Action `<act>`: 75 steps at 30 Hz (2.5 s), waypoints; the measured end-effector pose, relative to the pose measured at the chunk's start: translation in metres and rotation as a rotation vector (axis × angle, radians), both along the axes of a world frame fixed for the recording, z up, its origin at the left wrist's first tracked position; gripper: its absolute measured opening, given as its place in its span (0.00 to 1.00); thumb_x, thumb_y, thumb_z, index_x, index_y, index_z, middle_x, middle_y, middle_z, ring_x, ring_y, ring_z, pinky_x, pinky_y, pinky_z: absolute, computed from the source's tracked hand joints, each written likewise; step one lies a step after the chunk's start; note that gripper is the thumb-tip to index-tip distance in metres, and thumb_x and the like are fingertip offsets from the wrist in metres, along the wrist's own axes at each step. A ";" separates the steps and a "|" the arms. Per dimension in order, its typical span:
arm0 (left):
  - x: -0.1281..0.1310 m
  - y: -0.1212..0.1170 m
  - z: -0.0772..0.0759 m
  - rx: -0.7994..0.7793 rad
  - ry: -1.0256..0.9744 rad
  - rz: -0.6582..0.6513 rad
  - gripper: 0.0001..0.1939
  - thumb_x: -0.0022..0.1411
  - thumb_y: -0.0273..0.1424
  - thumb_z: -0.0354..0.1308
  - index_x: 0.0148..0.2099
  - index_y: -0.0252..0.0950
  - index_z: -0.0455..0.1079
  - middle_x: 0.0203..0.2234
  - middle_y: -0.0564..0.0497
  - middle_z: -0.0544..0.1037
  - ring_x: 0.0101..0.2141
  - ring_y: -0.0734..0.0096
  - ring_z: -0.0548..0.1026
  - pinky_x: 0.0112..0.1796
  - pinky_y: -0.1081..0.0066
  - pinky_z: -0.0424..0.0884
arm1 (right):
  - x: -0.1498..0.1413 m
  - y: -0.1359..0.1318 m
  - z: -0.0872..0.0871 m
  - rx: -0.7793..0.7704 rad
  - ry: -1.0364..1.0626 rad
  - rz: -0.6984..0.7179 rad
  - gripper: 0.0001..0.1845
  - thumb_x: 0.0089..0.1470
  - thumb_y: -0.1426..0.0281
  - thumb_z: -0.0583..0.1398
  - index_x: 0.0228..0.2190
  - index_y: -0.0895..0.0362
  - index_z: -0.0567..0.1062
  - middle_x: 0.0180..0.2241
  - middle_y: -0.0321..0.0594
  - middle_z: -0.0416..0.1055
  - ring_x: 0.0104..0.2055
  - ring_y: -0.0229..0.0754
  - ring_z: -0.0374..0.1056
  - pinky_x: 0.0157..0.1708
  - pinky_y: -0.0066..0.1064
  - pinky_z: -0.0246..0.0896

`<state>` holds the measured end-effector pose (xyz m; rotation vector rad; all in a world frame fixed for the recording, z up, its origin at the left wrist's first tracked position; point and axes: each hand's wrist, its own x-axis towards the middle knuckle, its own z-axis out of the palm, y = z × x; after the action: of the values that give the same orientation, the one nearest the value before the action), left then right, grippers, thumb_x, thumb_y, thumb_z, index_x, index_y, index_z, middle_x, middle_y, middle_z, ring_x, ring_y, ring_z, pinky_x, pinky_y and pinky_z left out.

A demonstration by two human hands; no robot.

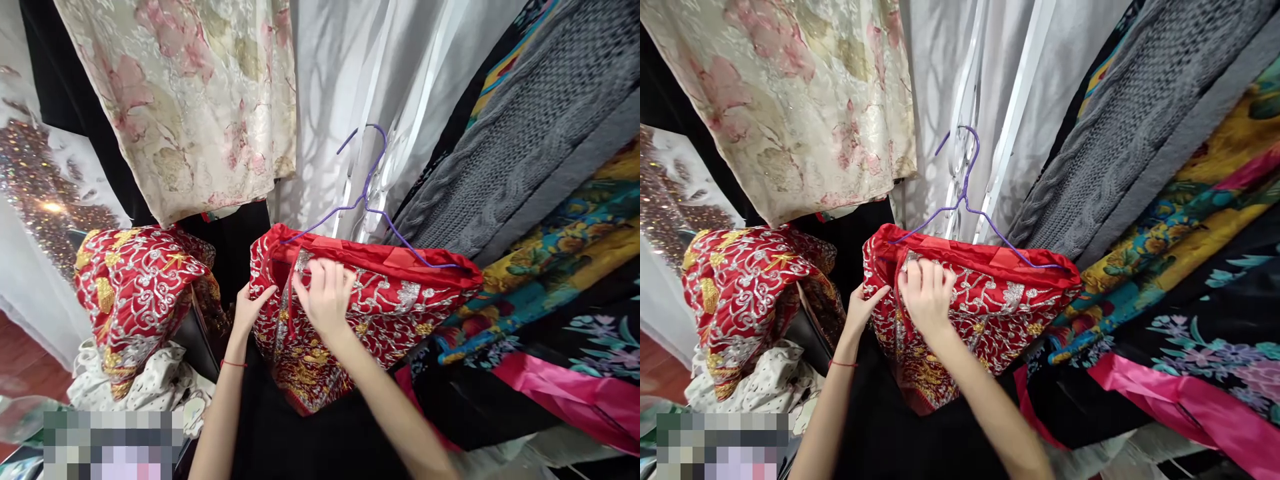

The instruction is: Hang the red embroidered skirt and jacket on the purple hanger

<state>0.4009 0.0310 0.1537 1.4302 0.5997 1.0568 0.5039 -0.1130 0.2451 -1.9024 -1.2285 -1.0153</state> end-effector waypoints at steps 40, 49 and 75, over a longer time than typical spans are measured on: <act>-0.030 -0.013 -0.003 0.026 0.083 -0.199 0.29 0.49 0.32 0.69 0.54 0.36 0.70 0.47 0.45 0.79 0.46 0.59 0.79 0.51 0.62 0.73 | -0.062 0.037 -0.089 -0.110 0.994 -0.074 0.09 0.63 0.65 0.55 0.39 0.57 0.71 0.25 0.40 0.78 0.30 0.50 0.76 0.27 0.33 0.52; -0.031 -0.012 -0.002 0.118 0.153 -0.197 0.28 0.51 0.33 0.67 0.54 0.34 0.68 0.46 0.46 0.79 0.44 0.60 0.78 0.49 0.63 0.73 | -0.063 0.038 -0.089 -0.122 1.018 -0.045 0.07 0.60 0.66 0.57 0.36 0.57 0.71 0.24 0.41 0.79 0.28 0.48 0.76 0.27 0.32 0.54; -0.015 -0.014 -0.001 -0.169 0.133 -0.185 0.17 0.38 0.36 0.74 0.30 0.32 0.78 0.27 0.48 0.83 0.28 0.67 0.78 0.35 0.69 0.74 | -0.062 0.040 -0.089 0.569 1.603 0.571 0.19 0.43 0.54 0.66 0.24 0.58 0.72 0.17 0.28 0.62 0.18 0.31 0.56 0.19 0.26 0.54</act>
<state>0.3856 0.0172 0.1524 1.3847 0.6241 0.7526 0.4418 -0.0733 0.1563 -1.1261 -0.3219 0.4911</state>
